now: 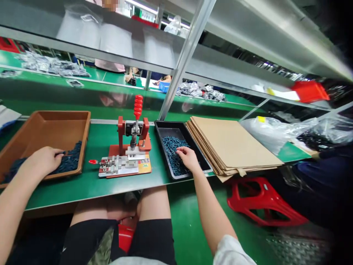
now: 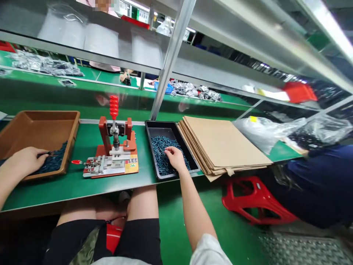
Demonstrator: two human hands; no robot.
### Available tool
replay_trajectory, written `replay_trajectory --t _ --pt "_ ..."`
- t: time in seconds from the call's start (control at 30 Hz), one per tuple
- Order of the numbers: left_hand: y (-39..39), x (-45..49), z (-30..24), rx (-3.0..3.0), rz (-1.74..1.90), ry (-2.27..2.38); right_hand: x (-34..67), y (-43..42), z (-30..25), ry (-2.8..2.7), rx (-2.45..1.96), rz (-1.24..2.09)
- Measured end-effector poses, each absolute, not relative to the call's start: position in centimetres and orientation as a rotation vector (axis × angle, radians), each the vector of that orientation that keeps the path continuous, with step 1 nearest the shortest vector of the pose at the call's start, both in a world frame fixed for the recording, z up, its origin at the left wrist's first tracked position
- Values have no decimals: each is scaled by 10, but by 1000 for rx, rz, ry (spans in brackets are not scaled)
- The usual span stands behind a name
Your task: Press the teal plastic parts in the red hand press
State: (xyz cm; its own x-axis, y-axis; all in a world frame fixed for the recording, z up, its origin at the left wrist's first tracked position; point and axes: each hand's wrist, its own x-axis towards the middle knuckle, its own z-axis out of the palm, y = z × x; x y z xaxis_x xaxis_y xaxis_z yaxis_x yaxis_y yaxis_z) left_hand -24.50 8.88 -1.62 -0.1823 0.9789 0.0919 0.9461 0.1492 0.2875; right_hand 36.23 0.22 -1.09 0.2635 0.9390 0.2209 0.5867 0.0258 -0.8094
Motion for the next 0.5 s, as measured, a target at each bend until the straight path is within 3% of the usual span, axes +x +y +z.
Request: replay_trajectory --t 0.1,0.23,0.33,0.5 --pt "87 -241 -11 1973 65 2300 361 2 -6 -1389 -1570 623" --pt "80 -231 3 1887 16 2408 340 -17 13 -1438 -1523 565" --pt "66 -226 12 1970 298 2501 302 -47 26 -1532 -1445 499" --pt "41 -216 29 1822 1182 2437 231 -72 13 -1625 -1291 608"
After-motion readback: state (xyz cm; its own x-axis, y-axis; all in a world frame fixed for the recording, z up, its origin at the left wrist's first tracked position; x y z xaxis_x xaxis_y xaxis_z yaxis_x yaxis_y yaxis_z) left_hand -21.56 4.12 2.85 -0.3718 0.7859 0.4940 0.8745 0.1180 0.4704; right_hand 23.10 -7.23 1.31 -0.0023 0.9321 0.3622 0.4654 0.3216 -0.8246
